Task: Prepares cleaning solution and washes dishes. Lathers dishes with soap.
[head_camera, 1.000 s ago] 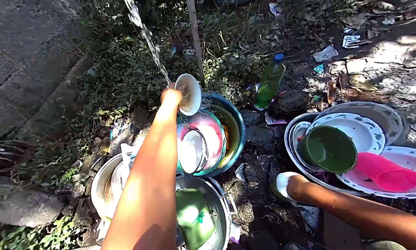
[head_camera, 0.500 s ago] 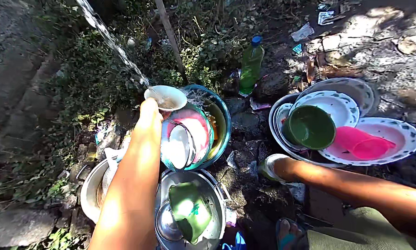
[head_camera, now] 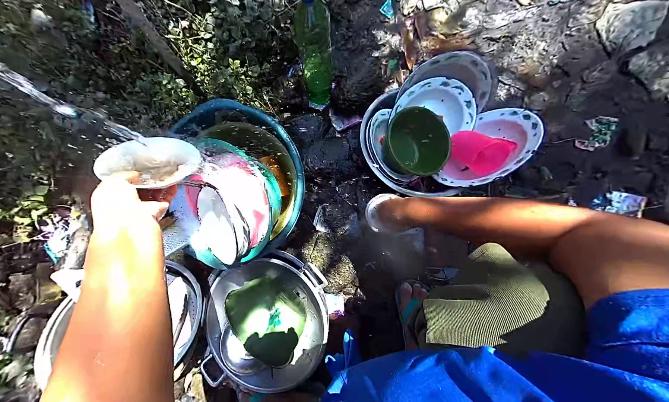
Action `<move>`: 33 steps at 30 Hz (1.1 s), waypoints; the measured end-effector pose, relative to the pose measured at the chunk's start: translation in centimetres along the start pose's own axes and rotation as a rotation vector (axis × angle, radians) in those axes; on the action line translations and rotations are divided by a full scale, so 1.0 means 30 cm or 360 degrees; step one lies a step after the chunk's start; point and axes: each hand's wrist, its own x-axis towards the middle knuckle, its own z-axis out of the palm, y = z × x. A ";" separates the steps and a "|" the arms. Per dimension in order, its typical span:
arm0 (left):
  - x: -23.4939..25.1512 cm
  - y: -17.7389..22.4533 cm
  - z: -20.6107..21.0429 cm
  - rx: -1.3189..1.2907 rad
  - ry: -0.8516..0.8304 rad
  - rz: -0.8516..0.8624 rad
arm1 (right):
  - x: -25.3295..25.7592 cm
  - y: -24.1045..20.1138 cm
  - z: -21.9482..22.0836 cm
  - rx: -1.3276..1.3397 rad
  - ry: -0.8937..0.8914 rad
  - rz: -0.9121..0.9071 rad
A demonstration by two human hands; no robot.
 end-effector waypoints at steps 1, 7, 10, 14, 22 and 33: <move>-0.002 0.000 -0.003 0.0005 0.0002 0.0006 | 0.001 -0.001 0.005 0.0009 0.0035 0.0002; 0.031 -0.003 -0.029 0.0045 0.0018 0.0060 | 0.002 -0.029 0.018 0.0127 0.0256 0.0115; 0.038 -0.009 -0.040 -0.0005 0.0010 0.0093 | 0.010 -0.009 0.026 0.0108 0.0249 0.0044; 0.042 -0.011 -0.064 0.0016 0.0003 0.0074 | -0.088 0.006 -0.078 0.0273 0.0101 -0.0193; 0.012 0.006 -0.079 0.0021 0.0009 0.0106 | -0.057 -0.003 -0.025 0.0067 0.0162 -0.0059; 0.024 0.045 -0.128 0.0629 0.0089 0.0478 | 0.015 0.008 -0.021 -0.0102 -0.0065 -0.0097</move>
